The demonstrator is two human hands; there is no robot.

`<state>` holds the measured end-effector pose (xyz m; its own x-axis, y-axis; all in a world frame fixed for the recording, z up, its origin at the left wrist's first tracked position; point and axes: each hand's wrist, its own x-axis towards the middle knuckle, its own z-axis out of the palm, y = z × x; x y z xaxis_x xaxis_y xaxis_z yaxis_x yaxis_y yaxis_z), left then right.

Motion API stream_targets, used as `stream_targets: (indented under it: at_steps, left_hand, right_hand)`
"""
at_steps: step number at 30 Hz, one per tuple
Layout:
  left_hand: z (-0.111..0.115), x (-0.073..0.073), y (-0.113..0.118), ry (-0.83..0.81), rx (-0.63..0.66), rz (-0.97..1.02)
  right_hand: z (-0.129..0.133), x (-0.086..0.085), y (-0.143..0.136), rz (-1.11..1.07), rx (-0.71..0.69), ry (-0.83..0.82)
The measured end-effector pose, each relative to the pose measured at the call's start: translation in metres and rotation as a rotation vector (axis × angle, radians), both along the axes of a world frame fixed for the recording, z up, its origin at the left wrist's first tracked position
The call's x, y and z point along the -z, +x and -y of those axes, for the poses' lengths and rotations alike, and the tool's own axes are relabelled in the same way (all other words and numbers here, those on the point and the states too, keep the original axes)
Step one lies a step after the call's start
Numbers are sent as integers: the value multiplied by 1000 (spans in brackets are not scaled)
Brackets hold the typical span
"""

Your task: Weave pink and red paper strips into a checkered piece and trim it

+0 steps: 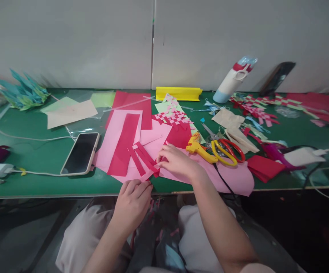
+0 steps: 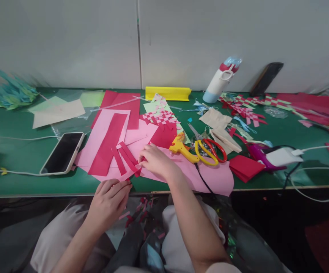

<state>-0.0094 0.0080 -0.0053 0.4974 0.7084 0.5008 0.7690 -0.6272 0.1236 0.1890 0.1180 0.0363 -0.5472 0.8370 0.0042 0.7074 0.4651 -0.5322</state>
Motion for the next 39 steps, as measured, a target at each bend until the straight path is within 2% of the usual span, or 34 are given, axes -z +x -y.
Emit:
stream_targets:
  at_steps: [11,15,20,29,39]
  left_hand:
    - [-2,-1,0,27,19,21]
    - [-2,1,-1,23,18,32]
    - [0,1,-2,23,19,37]
    - [4,5,-2,-41,-5,80]
    - [-2,-1,-11,-55,-66,165]
  right_hand:
    - [-10,-13,-10,3,73,-115]
    - [-13,-11,-14,21,132,-139]
    - [-17,-5,-18,38,133,-179]
    - [-19,-4,-20,13,180,-126]
    - [-17,-1,-17,24,153,-141]
